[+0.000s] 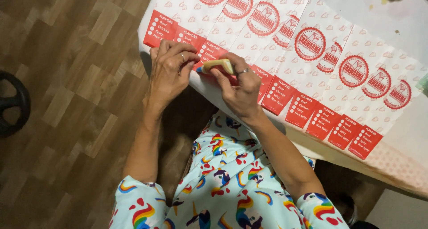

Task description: The person organizes and glues paper shawarma wrappers on a table. The person aligns the printed paper sleeves, applies adhesive from a small bottle to the edges of the papers one by one, and presses the seams together by hand.

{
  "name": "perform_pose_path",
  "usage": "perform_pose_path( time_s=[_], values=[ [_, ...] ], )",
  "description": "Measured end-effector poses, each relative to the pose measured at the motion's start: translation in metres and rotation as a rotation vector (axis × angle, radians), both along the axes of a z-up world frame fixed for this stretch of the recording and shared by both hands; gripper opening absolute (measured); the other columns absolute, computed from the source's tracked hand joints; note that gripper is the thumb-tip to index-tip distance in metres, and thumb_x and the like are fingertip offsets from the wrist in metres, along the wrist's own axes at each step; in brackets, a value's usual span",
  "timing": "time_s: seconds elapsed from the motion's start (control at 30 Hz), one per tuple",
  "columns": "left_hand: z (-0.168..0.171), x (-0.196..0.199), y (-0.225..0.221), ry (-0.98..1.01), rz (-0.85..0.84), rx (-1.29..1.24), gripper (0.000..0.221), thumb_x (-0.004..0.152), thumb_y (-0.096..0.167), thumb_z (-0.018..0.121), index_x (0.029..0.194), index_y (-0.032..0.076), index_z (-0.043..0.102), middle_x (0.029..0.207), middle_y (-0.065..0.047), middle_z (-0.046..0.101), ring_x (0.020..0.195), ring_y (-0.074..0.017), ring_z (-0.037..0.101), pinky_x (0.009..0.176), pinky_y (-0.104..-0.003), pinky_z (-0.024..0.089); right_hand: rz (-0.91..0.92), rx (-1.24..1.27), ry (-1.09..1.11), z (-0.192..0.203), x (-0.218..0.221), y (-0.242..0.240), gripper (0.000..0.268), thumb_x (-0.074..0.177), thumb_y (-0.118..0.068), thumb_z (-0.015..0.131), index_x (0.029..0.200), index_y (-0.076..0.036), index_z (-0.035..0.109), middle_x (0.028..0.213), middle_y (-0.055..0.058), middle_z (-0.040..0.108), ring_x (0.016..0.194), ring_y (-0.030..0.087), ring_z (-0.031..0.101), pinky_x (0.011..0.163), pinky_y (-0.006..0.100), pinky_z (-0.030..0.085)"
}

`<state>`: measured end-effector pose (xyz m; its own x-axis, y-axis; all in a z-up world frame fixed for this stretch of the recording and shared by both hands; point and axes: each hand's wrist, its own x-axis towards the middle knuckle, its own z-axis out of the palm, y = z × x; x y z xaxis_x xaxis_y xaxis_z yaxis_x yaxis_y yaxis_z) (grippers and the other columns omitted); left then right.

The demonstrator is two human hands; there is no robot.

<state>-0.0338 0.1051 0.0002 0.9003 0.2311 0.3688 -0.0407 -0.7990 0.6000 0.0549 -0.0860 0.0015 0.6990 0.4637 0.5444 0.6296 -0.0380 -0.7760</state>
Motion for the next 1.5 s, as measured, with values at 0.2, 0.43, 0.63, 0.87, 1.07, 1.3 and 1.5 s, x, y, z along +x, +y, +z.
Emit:
perform_pose_path(
  time_s=[0.2,0.43,0.63,0.87,1.07,1.3,1.5],
  values=[
    [0.006,-0.001,-0.001,0.008,-0.007,0.007,0.017,0.093,0.003,0.068,0.097,0.017,0.077,0.108,0.001,0.072,0.103,-0.0233,0.055,0.089,-0.038,0.036,-0.002,0.038,0.018,0.008,-0.004,0.008,0.029,0.090,-0.003,0.082,0.116,-0.005,0.069,0.082,0.014,0.073,0.072,0.024,0.073,0.066,0.031,0.059],
    [-0.002,0.001,0.015,-0.099,0.005,0.040,0.016,0.095,0.003,0.070,0.097,0.017,0.077,0.108,0.001,0.072,0.104,-0.0231,0.057,0.088,-0.037,0.035,-0.011,-0.012,0.104,-0.003,0.002,-0.038,0.030,0.090,0.003,0.080,0.118,-0.001,0.068,0.083,0.020,0.074,0.078,0.027,0.076,0.070,0.034,0.060],
    [-0.003,-0.004,0.041,-0.127,0.109,0.199,0.005,0.087,0.012,0.081,0.085,0.014,0.077,0.108,0.005,0.071,0.100,-0.0252,0.051,0.086,-0.045,0.030,-0.076,0.011,0.175,0.010,-0.002,-0.008,0.027,0.097,-0.004,0.077,0.119,-0.003,0.061,0.091,0.002,0.062,0.080,0.010,0.055,0.072,0.022,0.049],
    [-0.001,-0.015,0.051,-0.015,0.020,0.105,0.015,0.086,0.021,0.080,0.101,0.020,0.079,0.119,0.005,0.070,0.106,-0.0252,0.050,0.090,-0.044,0.029,-0.033,-0.118,0.033,-0.004,-0.005,0.031,0.029,0.096,-0.011,0.079,0.120,-0.010,0.063,0.094,0.000,0.068,0.074,0.011,0.059,0.067,0.025,0.051],
    [0.005,-0.020,0.054,0.024,-0.032,0.053,0.029,0.080,0.017,0.077,0.110,0.019,0.079,0.126,0.003,0.068,0.109,-0.0267,0.049,0.089,-0.046,0.032,0.014,-0.106,-0.025,-0.003,-0.008,0.054,0.027,0.097,-0.011,0.076,0.120,-0.008,0.062,0.098,0.002,0.071,0.080,0.015,0.064,0.074,0.028,0.052],
    [0.001,-0.020,0.059,0.026,-0.053,0.023,0.031,0.080,0.023,0.080,0.110,0.018,0.079,0.126,0.003,0.068,0.111,-0.0266,0.049,0.089,-0.046,0.032,0.017,-0.112,-0.049,-0.002,-0.006,0.059,0.027,0.098,-0.014,0.076,0.121,-0.011,0.061,0.099,0.003,0.072,0.083,0.016,0.067,0.077,0.029,0.054],
    [-0.002,-0.017,0.056,-0.017,-0.013,0.055,0.022,0.085,0.025,0.084,0.105,0.018,0.080,0.122,0.003,0.070,0.109,-0.0255,0.050,0.090,-0.044,0.033,-0.016,-0.183,-0.049,0.002,-0.001,0.028,0.028,0.096,-0.012,0.079,0.119,-0.008,0.064,0.100,0.001,0.070,0.077,0.013,0.061,0.073,0.028,0.051]
  ],
)
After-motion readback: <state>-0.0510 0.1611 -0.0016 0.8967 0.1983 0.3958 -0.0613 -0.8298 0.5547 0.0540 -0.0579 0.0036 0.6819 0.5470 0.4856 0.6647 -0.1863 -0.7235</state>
